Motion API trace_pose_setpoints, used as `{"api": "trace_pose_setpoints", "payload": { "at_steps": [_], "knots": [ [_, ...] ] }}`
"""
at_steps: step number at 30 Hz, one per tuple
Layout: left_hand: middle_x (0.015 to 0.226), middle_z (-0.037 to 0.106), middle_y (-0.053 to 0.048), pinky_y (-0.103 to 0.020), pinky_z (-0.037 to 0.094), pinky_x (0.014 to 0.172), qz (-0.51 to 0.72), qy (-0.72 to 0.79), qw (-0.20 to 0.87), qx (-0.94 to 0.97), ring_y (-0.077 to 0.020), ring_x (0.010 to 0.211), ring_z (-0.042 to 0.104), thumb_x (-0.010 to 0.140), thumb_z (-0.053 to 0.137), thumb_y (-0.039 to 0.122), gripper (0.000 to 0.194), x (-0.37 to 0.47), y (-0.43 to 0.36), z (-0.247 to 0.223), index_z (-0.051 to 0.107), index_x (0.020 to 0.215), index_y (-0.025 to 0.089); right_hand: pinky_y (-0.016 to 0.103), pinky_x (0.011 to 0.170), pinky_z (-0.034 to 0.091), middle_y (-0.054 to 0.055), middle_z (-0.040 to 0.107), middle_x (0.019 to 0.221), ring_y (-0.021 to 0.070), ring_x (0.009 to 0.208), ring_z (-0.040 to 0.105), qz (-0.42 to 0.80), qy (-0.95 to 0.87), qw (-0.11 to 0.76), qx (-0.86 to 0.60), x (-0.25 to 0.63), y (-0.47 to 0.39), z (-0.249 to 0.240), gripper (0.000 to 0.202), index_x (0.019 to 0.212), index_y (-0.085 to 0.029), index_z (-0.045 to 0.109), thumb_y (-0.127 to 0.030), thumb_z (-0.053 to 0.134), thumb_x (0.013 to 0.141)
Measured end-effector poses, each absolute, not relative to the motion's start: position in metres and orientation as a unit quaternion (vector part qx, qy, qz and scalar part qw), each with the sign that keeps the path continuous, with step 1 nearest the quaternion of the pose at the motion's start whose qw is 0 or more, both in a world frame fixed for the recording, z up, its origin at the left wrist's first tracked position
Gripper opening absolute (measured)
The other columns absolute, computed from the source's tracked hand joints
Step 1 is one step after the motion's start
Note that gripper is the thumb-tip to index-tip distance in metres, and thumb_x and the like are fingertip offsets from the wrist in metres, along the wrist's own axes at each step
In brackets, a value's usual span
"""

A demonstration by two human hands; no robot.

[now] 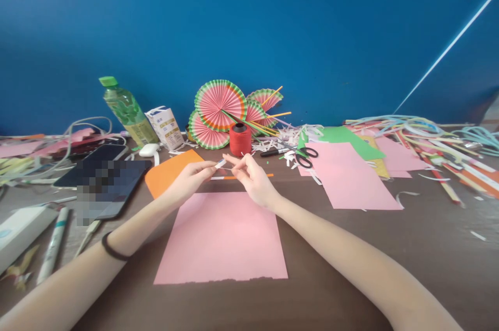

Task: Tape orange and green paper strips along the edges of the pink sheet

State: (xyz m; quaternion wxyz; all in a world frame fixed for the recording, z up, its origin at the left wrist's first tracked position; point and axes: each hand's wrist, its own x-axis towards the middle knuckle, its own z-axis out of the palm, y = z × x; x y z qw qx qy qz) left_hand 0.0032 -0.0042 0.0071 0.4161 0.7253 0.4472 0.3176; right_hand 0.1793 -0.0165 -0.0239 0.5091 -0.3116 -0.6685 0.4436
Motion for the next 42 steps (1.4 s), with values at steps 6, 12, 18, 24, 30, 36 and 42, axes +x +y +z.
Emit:
{"api": "trace_pose_setpoints", "payload": {
  "at_steps": [6,12,18,24,30,36,42],
  "knots": [
    [0.075,0.063,-0.001,-0.025,0.042,0.063,0.298,0.454,0.377,0.750,-0.0181,0.072,0.056,0.078,0.039,0.034,0.034,0.001,-0.002,0.001,0.064,0.088,0.015,0.044,0.098,0.031,0.007,0.052,0.125,0.0190,0.118,0.045,0.520,-0.634,0.492,-0.292,0.183,-0.008,-0.027,0.019,0.073,-0.022,0.038,-0.033,0.050,0.083],
    [0.076,0.060,-0.001,-0.024,0.039,0.063,0.295,0.448,0.359,0.764,-0.0146,0.068,0.052,0.079,0.036,0.033,0.032,-0.007,0.005,0.000,0.062,0.082,0.014,0.043,0.094,0.037,0.008,0.056,0.120,0.0186,0.112,0.050,0.562,-0.580,0.520,-0.279,0.185,-0.001,-0.028,0.024,0.071,-0.022,0.035,-0.037,0.052,0.080],
    [0.075,0.059,-0.002,-0.032,0.036,0.074,0.263,0.532,0.143,0.792,-0.0184,0.076,0.051,0.084,0.031,0.030,0.031,-0.025,0.024,-0.006,0.060,0.089,0.019,0.039,0.086,0.043,0.005,0.063,0.106,0.0182,0.097,0.060,0.553,-0.497,0.578,-0.335,0.198,0.011,-0.026,0.021,0.071,-0.022,0.038,-0.034,0.054,0.076],
    [0.090,0.063,-0.007,-0.042,0.028,0.083,0.174,0.515,-0.111,0.832,-0.0252,0.094,0.047,0.083,0.038,0.022,0.024,-0.038,0.033,-0.026,0.062,0.087,0.020,0.031,0.068,0.046,0.001,0.063,0.074,0.0144,0.069,0.060,0.535,-0.497,0.556,-0.396,0.200,0.014,-0.029,0.013,0.072,-0.020,0.046,-0.030,0.055,0.070],
    [0.100,0.061,-0.008,-0.041,0.030,0.087,0.180,0.472,-0.123,0.854,-0.0250,0.100,0.046,0.080,0.042,0.018,0.028,-0.031,0.028,-0.022,0.060,0.102,0.020,0.027,0.062,0.044,-0.001,0.058,0.068,0.0107,0.060,0.055,0.529,-0.503,0.547,-0.410,0.201,0.014,-0.027,0.019,0.071,-0.019,0.049,-0.034,0.060,0.067],
    [0.113,0.055,-0.007,-0.034,0.036,0.088,0.145,0.326,0.019,0.934,-0.0194,0.101,0.048,0.084,0.039,0.020,0.034,-0.011,0.012,-0.021,0.055,0.114,0.020,0.023,0.049,0.036,-0.001,0.056,0.060,0.0115,0.056,0.051,0.463,-0.554,0.480,-0.499,0.204,0.016,-0.030,0.025,0.068,-0.018,0.049,-0.040,0.061,0.066],
    [0.109,0.056,-0.008,-0.035,0.038,0.089,0.163,0.326,0.047,0.930,-0.0201,0.099,0.048,0.083,0.040,0.019,0.034,-0.006,0.005,-0.029,0.057,0.113,0.020,0.027,0.059,0.035,-0.003,0.048,0.056,0.0121,0.057,0.045,0.345,-0.640,0.415,-0.547,0.206,0.015,-0.028,0.023,0.057,-0.017,0.049,-0.036,0.059,0.066]
  ]
}}
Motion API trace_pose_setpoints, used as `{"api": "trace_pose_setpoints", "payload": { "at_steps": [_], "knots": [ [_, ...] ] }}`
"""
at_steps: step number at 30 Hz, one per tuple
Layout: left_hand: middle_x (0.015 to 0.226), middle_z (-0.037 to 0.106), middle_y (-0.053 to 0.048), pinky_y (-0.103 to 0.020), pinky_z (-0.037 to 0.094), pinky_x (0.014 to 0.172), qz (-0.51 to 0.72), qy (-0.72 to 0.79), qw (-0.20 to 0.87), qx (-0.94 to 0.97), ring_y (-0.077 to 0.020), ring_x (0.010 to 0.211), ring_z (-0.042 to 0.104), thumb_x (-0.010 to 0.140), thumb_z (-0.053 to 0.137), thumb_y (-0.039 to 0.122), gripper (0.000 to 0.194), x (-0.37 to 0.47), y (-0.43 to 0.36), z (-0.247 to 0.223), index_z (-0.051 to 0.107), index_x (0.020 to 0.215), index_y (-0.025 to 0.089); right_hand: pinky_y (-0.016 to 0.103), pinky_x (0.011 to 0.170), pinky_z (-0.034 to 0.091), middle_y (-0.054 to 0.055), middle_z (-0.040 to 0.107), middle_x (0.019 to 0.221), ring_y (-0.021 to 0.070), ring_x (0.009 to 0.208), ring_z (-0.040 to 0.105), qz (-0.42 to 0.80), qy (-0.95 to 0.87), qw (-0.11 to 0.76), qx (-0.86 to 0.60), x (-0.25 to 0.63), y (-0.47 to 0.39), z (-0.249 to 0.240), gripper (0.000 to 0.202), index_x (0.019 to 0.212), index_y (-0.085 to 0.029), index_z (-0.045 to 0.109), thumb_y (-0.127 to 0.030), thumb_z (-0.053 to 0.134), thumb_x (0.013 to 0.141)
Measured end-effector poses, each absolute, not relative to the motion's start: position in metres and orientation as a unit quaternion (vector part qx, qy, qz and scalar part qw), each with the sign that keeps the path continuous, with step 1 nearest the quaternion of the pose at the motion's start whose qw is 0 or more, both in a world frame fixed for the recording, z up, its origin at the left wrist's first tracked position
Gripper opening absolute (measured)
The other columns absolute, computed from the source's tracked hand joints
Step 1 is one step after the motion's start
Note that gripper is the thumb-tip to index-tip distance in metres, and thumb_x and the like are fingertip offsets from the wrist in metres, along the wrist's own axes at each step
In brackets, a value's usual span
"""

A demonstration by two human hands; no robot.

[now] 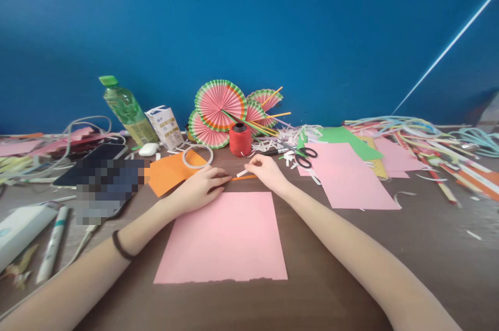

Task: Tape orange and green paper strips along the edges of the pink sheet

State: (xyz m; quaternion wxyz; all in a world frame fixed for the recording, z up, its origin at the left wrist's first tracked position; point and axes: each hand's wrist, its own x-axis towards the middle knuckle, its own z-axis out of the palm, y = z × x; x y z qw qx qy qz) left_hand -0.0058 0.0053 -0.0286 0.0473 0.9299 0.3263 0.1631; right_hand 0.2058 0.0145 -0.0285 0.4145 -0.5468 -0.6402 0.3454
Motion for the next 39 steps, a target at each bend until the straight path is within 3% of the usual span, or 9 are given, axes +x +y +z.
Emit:
{"api": "trace_pose_setpoints", "payload": {
  "at_steps": [10,18,39],
  "knots": [
    [0.098,0.056,-0.006,-0.027,0.043,0.083,0.198,0.336,0.136,0.911,-0.0147,0.091,0.053,0.080,0.038,0.009,0.037,-0.003,0.004,-0.029,0.061,0.106,0.020,0.027,0.060,0.034,-0.001,0.051,0.059,0.0145,0.061,0.047,0.318,-0.666,0.359,-0.571,0.200,0.010,-0.030,0.026,0.057,-0.018,0.049,-0.040,0.056,0.067],
    [0.098,0.056,-0.006,-0.027,0.041,0.086,0.206,0.329,0.123,0.913,-0.0155,0.093,0.052,0.075,0.039,0.006,0.039,-0.002,0.003,-0.033,0.064,0.103,0.018,0.027,0.058,0.034,0.001,0.055,0.061,0.0158,0.062,0.050,0.296,-0.677,0.294,-0.607,0.197,0.017,-0.031,0.021,0.058,-0.018,0.053,-0.036,0.055,0.068],
    [0.098,0.056,-0.005,-0.028,0.041,0.087,0.205,0.321,0.109,0.918,-0.0151,0.095,0.050,0.076,0.040,0.004,0.037,-0.003,0.003,-0.034,0.062,0.102,0.018,0.024,0.060,0.036,0.001,0.059,0.064,0.0146,0.064,0.053,0.230,-0.685,0.276,-0.634,0.193,0.015,-0.033,0.017,0.059,-0.018,0.050,-0.031,0.052,0.071]
  ]
}}
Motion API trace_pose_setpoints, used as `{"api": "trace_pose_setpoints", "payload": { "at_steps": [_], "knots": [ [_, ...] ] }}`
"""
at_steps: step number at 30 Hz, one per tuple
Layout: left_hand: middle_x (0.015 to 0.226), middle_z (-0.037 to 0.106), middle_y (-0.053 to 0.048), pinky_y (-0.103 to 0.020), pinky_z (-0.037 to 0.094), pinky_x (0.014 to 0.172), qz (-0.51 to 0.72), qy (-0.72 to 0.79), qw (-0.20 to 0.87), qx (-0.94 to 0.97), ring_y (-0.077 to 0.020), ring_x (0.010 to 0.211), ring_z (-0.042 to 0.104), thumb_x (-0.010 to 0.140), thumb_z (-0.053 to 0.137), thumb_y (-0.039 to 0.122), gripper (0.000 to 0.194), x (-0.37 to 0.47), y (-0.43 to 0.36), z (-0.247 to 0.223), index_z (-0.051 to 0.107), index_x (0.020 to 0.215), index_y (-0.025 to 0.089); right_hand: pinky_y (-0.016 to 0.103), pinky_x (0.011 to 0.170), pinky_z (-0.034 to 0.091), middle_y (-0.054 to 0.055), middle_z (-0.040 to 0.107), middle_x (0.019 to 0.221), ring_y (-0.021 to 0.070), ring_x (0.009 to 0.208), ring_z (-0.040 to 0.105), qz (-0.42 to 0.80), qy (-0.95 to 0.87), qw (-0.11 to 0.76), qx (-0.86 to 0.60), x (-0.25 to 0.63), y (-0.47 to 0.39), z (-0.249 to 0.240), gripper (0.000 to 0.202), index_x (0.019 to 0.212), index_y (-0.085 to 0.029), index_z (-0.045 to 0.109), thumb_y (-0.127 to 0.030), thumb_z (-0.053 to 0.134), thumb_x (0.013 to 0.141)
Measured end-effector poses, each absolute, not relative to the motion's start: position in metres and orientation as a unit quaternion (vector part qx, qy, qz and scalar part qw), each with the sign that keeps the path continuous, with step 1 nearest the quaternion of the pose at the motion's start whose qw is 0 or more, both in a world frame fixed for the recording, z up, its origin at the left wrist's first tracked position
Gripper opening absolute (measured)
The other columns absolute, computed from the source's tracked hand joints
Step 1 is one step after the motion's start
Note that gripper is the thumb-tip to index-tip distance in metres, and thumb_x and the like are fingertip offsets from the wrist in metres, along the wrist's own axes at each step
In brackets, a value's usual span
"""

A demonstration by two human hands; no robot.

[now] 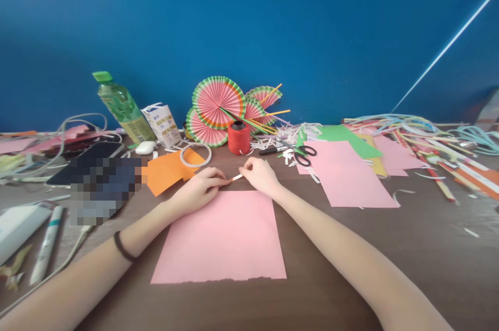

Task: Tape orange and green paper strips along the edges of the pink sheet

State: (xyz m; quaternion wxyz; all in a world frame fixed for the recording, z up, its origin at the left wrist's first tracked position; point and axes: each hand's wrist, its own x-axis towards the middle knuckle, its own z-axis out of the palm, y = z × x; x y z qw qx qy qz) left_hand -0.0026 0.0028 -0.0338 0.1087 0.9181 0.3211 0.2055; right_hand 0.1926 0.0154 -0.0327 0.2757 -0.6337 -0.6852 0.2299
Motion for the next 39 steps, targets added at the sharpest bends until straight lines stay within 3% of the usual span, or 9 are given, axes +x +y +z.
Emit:
{"api": "trace_pose_setpoints", "payload": {
  "at_steps": [9,31,39],
  "knots": [
    [0.097,0.053,-0.006,-0.028,0.043,0.083,0.209,0.322,0.095,0.918,-0.0151,0.091,0.049,0.081,0.037,0.008,0.039,0.0005,0.0016,-0.0359,0.054,0.115,0.017,0.025,0.062,0.037,0.001,0.060,0.066,0.0151,0.065,0.055,0.211,-0.692,0.273,-0.633,0.1926,0.0152,-0.0339,0.016,0.060,-0.019,0.050,-0.031,0.051,0.071],
    [0.098,0.050,-0.005,-0.029,0.039,0.085,0.185,0.312,0.088,0.928,-0.0149,0.092,0.046,0.076,0.033,-0.001,0.055,-0.0003,0.0048,-0.0380,0.052,0.119,0.027,0.024,0.059,0.037,0.000,0.062,0.065,0.0149,0.064,0.056,0.185,-0.699,0.276,-0.633,0.1933,0.0165,-0.0341,0.017,0.059,-0.019,0.052,-0.032,0.055,0.070],
    [0.098,0.050,-0.005,-0.030,0.040,0.084,0.171,0.310,0.070,0.933,-0.0161,0.091,0.046,0.078,0.032,0.001,0.052,-0.0006,0.0046,-0.0376,0.053,0.119,0.025,0.024,0.057,0.037,0.000,0.062,0.065,0.0144,0.062,0.056,0.167,-0.698,0.273,-0.640,0.1917,0.0146,-0.0358,0.015,0.061,-0.020,0.053,-0.032,0.056,0.070]
  ]
}}
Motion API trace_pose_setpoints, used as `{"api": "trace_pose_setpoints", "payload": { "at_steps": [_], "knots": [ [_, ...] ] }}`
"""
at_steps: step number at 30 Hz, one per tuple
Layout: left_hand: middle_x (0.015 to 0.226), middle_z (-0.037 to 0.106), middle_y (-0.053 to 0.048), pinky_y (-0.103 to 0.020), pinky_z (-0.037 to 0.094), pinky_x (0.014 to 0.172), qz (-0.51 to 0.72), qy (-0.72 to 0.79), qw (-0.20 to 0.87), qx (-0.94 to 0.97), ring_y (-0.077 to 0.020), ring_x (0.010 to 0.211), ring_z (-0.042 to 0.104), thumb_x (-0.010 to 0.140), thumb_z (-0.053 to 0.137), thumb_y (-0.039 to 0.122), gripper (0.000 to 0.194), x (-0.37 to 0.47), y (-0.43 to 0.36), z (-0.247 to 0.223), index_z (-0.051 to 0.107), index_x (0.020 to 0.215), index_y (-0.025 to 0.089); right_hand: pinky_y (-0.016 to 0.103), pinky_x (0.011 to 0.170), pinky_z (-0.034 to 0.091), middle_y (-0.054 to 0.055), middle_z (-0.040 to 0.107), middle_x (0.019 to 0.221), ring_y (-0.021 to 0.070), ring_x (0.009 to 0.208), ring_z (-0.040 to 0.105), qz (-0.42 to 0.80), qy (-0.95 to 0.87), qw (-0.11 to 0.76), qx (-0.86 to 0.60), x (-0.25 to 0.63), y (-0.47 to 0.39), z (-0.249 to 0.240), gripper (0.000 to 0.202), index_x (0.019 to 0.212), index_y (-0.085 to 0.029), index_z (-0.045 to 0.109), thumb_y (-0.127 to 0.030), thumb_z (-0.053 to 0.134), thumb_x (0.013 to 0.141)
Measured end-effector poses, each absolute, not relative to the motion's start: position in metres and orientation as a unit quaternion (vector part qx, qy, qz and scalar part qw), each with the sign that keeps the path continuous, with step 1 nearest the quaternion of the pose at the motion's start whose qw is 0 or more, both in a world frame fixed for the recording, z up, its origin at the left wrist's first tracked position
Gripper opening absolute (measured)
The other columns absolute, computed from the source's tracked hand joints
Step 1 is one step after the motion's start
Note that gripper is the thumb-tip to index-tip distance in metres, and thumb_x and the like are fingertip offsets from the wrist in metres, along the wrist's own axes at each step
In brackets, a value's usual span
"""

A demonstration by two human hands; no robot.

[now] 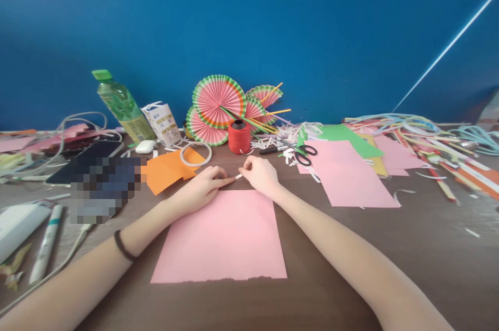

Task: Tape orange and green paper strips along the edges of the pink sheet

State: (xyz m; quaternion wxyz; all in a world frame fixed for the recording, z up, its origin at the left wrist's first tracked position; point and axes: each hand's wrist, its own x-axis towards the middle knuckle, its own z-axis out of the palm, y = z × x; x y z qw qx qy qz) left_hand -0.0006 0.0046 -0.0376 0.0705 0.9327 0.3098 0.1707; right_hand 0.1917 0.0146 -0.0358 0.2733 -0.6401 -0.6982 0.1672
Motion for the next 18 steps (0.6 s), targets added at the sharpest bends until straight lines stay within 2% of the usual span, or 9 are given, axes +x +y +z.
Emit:
{"api": "trace_pose_setpoints", "payload": {
  "at_steps": [9,18],
  "knots": [
    [0.097,0.051,-0.006,-0.030,0.040,0.083,0.167,0.316,0.070,0.931,-0.0162,0.090,0.047,0.076,0.033,0.000,0.052,0.0009,0.0036,-0.0355,0.054,0.118,0.024,0.024,0.060,0.038,0.000,0.062,0.065,0.0143,0.064,0.057,0.171,-0.700,0.289,-0.630,0.1920,0.0154,-0.0391,0.015,0.061,-0.020,0.052,-0.031,0.056,0.069],
    [0.098,0.051,-0.006,-0.030,0.040,0.084,0.168,0.318,0.071,0.930,-0.0163,0.091,0.046,0.077,0.032,0.001,0.051,0.0009,0.0039,-0.0362,0.054,0.117,0.023,0.023,0.055,0.034,-0.002,0.062,0.065,0.0140,0.062,0.055,0.147,-0.694,0.288,-0.643,0.1899,0.0122,-0.0406,0.013,0.063,-0.021,0.051,-0.030,0.056,0.070]
  ]
}}
